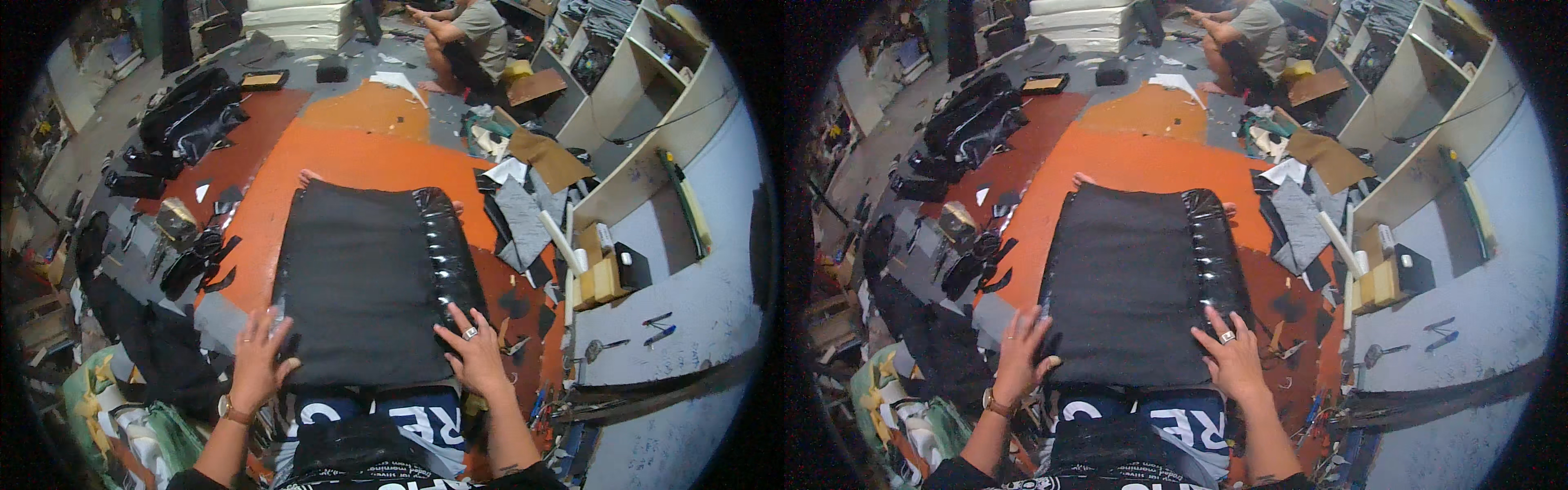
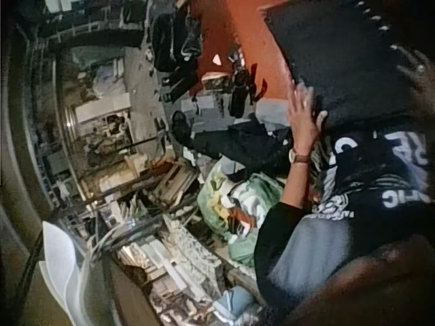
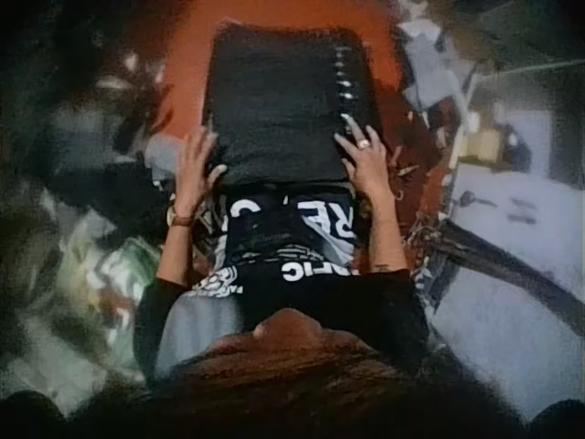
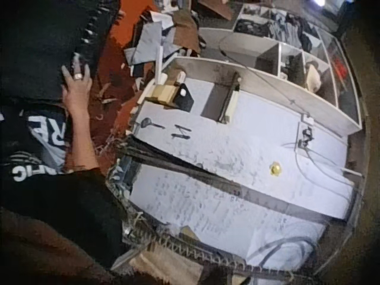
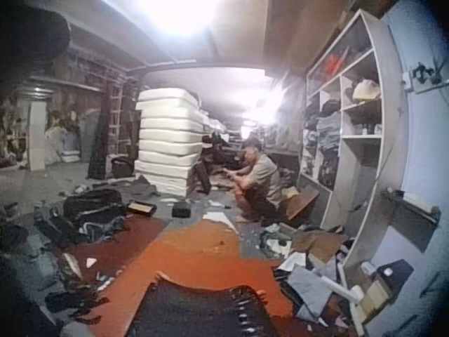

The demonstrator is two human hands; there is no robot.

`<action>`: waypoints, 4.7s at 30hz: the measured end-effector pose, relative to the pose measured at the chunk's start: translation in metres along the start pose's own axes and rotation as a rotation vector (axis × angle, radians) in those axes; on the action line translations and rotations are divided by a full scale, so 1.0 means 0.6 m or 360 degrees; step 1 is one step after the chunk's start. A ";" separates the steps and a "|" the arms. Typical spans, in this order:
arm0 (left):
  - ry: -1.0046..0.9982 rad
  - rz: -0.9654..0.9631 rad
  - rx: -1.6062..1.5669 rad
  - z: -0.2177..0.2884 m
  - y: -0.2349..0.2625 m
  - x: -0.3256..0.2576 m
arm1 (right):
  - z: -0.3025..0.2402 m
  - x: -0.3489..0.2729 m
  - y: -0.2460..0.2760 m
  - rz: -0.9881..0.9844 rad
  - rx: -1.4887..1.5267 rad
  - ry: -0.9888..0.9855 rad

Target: The person reupholsters a black cushion by stretching and stapling black fabric onto a cushion frame. They repeatedly smooth the fabric, pull it taut, and use a staple gun to secure the edges while sitting on the floor.

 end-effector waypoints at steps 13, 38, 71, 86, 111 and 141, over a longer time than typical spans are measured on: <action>0.0000 -0.0717 -0.0385 -0.058 -0.079 -0.023 | 0.019 0.011 -0.022 -0.0163 -0.0185 0.0497; -0.0453 -0.0189 -0.0051 -0.029 -0.033 -0.018 | -0.013 -0.004 0.004 0.0159 -0.0374 0.0658; -0.1057 -0.0556 -0.0085 0.298 -0.252 0.107 | 0.078 -0.119 0.034 0.0825 0.0459 -0.0696; -0.1050 -0.0588 -0.0013 0.305 -0.239 0.098 | 0.020 -0.043 -0.006 0.0517 0.0042 -0.0761; -0.1059 -0.0666 0.0061 0.317 -0.242 0.087 | 0.342 -0.467 -0.607 0.0094 0.0595 -0.2032; -0.1044 -0.0637 -0.0101 0.308 -0.230 0.087 | 0.060 0.041 0.131 -0.1252 0.0144 -0.0519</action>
Point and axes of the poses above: each hand's wrist, its own x-axis towards the middle knuckle, its own y-axis out of the back of the hand, z = x × y, the point moved 9 cm from there along x, towards the middle knuckle, and after that the axes turned 4 degrees about -z, right-handed, at the moved point
